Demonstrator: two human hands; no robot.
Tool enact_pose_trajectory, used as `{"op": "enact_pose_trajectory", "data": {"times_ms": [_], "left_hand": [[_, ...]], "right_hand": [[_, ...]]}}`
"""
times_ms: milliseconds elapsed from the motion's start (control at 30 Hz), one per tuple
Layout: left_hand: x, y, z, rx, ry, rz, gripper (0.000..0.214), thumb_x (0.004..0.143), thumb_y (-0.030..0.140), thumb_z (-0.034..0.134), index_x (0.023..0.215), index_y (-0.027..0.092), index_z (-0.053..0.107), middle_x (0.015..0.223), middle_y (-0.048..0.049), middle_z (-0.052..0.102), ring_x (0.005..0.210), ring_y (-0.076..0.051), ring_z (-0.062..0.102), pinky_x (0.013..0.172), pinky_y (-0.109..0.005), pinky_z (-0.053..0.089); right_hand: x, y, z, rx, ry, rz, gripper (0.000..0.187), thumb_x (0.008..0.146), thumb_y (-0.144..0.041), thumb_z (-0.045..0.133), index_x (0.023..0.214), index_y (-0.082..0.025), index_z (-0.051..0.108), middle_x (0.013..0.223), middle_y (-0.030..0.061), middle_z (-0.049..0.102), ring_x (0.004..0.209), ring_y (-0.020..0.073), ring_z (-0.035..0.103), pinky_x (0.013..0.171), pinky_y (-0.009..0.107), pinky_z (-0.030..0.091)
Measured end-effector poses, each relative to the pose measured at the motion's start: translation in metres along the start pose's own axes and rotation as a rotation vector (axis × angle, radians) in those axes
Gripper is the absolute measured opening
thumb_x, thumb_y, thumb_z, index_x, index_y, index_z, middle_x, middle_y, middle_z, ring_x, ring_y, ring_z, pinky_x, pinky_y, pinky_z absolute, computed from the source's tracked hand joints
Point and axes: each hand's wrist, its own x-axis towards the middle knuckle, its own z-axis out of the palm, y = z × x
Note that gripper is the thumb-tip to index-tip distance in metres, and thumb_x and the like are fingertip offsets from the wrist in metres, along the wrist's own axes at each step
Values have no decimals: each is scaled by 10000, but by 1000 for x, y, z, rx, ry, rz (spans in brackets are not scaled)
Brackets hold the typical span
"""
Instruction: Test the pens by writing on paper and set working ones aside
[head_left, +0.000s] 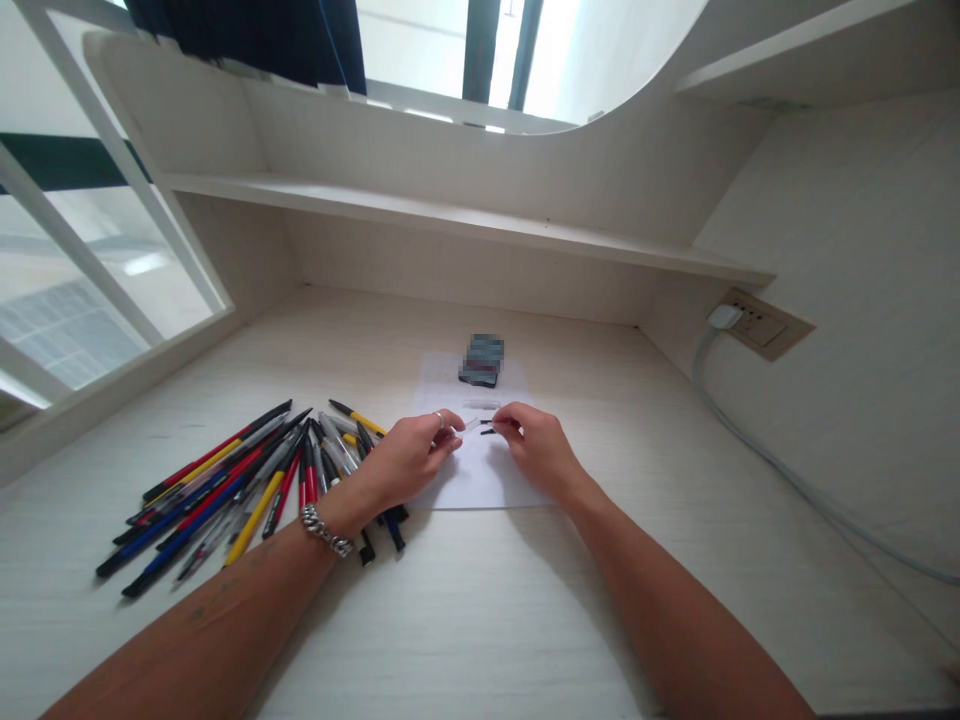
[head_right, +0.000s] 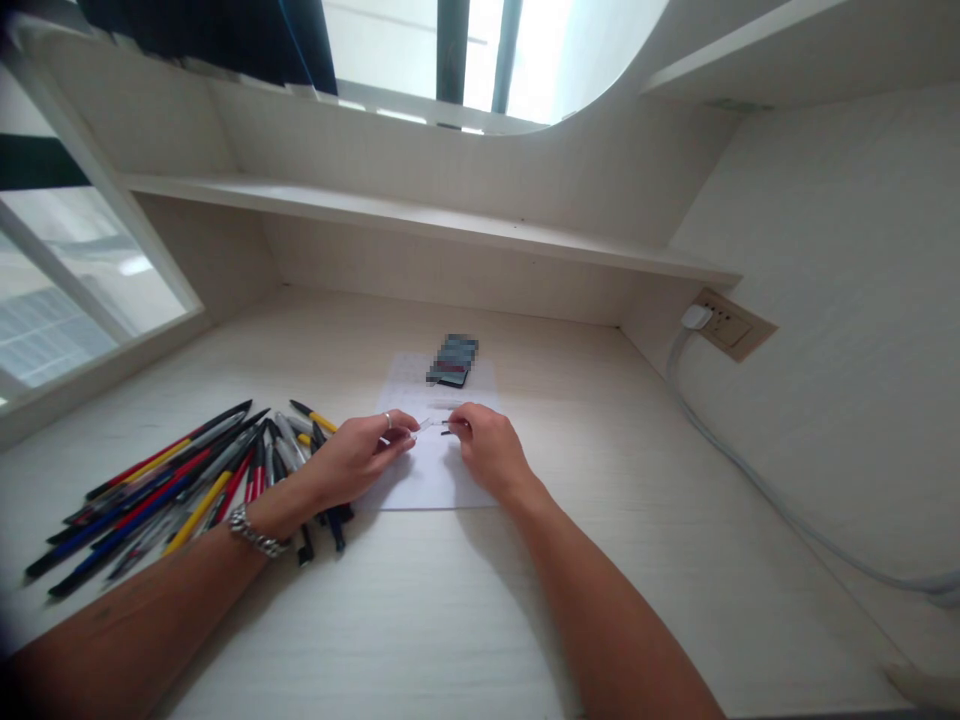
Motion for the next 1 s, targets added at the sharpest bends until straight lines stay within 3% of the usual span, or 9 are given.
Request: {"op": "enact_pose_trajectory", "data": {"times_ms": [133,500,800,1000], "left_hand": [[0,0,0,10,-3,18,235,911,311,497,1062,202,640,890,-56,720,793,-179,676,737,-281,502],[1,0,1,29,-9,62,210,885,248,537,1044,191,662,904,-53,722,797,-169,657,741,-277,484],[0,-2,2,-12,-1,58,217,900,286,523,1045,199,660,904,-49,717,803,-169,659,747,-277,497],[1,1,0,-43,25,18,210,900,304,524,1034,198,647,933,-49,727,838,-174,672,780,-285,507]], "right_hand": [[0,-7,-8,151,99,-32,112,880,-193,569,903,-205,678,888,22,716,802,156,638,736,251,466],[-3,-13,-1,174,71,-161,126,866,-150,604,900,-213,707,908,39,723,850,168,654,766,284,493],[-1,-10,1,319,75,-96,174,873,-229,619,1016,-244,717,971,32,729,861,168,664,767,286,502],[2,5,3,14,17,-9,164,858,-162,608,940,-217,738,953,56,717,865,178,638,796,295,464]]}}
